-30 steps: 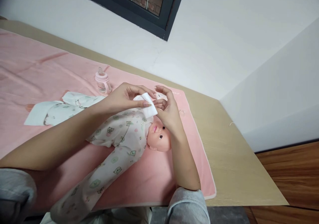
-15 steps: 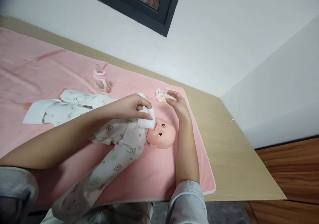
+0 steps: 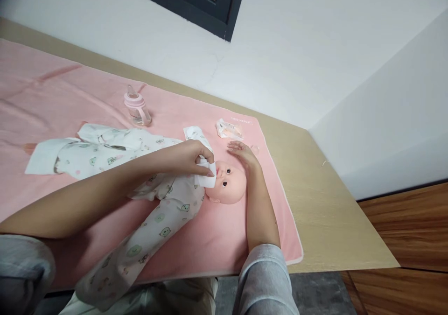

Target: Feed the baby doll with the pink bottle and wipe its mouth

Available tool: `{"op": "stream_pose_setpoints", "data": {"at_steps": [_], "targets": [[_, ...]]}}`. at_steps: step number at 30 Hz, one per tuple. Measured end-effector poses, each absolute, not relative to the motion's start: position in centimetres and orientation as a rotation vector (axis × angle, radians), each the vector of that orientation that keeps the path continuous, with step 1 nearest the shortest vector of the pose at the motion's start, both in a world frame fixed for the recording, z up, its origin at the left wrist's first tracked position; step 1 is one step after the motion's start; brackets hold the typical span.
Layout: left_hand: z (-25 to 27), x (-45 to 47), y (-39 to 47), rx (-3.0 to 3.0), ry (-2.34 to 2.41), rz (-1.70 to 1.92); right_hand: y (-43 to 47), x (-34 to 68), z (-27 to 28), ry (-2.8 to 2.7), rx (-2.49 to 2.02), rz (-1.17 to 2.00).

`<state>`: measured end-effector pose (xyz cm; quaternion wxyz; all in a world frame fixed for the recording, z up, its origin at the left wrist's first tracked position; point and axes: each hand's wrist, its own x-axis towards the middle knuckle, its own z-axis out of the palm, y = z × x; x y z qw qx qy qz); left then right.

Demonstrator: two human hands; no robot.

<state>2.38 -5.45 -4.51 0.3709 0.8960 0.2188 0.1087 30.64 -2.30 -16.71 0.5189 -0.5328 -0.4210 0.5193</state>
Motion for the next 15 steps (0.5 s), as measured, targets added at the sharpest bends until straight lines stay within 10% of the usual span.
{"op": "stream_pose_setpoints", "data": {"at_steps": [15], "targets": [[-4.96,2.8,-5.76,2.45,0.561,0.286,-2.01,31.13,-17.52,-0.973,-1.31,1.215]]}}
